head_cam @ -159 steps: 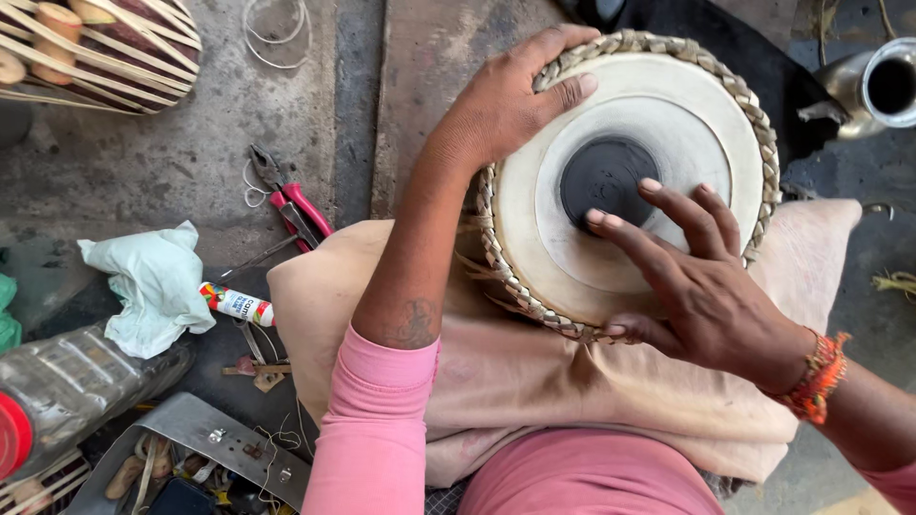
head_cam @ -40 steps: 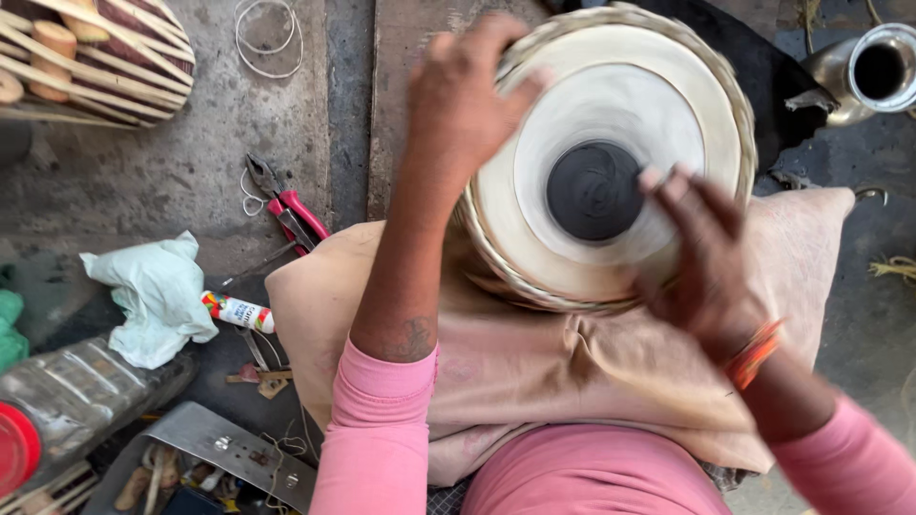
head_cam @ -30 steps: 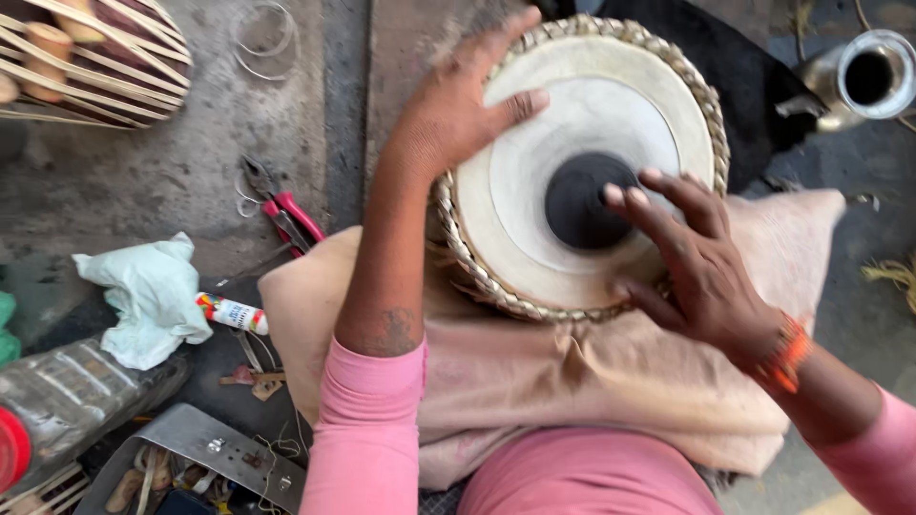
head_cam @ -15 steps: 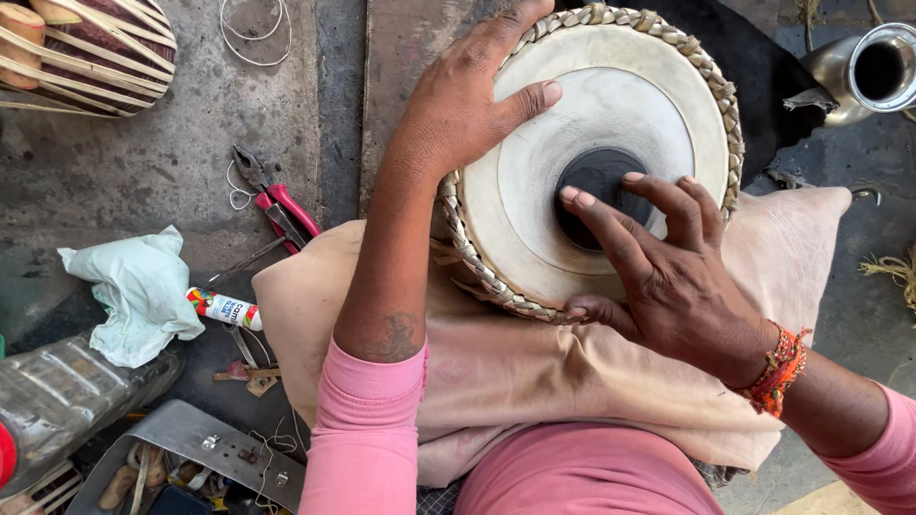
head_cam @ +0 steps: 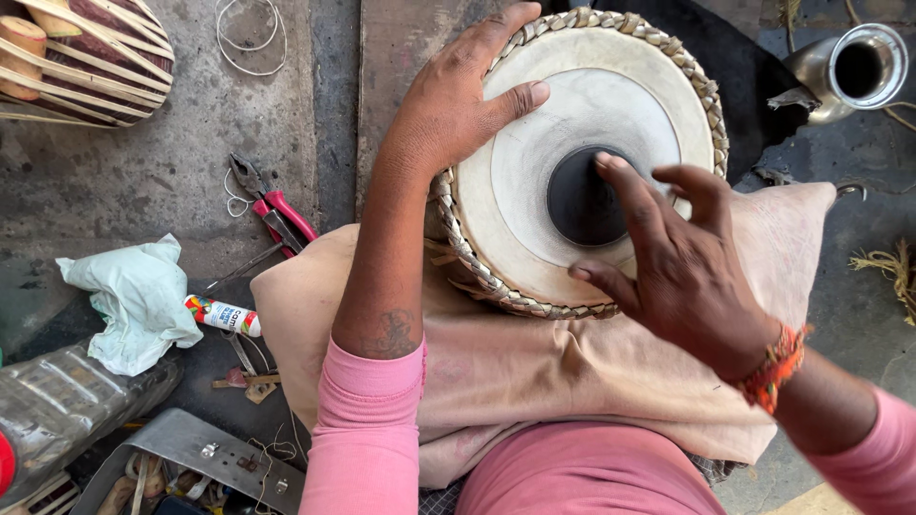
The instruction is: The person applies a dark paste to the central black spot of a tabla drum and rubs it in with their fingers. They then use a metal file to scrape the drumhead surface and continue rubbing the paste. The drum remains on their lap throughout.
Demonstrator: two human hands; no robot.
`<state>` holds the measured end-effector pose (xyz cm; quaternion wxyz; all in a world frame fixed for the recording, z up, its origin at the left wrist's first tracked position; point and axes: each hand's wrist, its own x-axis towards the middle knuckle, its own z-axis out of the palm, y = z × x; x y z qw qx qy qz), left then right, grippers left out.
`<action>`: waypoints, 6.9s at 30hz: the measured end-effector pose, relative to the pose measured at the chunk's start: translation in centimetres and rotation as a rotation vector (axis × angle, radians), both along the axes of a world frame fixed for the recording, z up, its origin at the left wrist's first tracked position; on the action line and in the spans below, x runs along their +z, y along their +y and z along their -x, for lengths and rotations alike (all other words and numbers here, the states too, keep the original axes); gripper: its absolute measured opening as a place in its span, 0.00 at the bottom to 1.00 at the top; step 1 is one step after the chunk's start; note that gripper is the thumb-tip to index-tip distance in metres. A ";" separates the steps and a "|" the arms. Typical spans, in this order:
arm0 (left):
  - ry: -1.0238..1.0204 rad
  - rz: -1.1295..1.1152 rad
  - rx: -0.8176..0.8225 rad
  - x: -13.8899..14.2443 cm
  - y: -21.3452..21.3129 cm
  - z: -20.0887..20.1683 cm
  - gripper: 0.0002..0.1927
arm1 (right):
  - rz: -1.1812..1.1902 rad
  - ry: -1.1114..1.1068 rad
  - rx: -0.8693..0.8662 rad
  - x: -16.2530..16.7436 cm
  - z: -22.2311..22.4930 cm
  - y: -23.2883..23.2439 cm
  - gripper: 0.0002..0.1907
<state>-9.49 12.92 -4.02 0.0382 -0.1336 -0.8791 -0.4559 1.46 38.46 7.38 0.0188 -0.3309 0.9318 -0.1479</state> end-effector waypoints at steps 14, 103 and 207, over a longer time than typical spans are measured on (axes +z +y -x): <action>0.139 -0.020 0.069 3.1 -0.2 0.0 0.37 | 0.272 0.067 0.112 -4.5 3.0 5.9 0.37; -0.157 -0.121 -0.112 1.6 0.1 0.3 0.30 | -0.068 0.040 0.101 0.1 3.0 -1.4 0.51; 0.248 -1.004 1.097 3.1 -34.6 -31.0 0.48 | 0.353 -0.051 -0.385 -21.8 12.8 11.6 0.15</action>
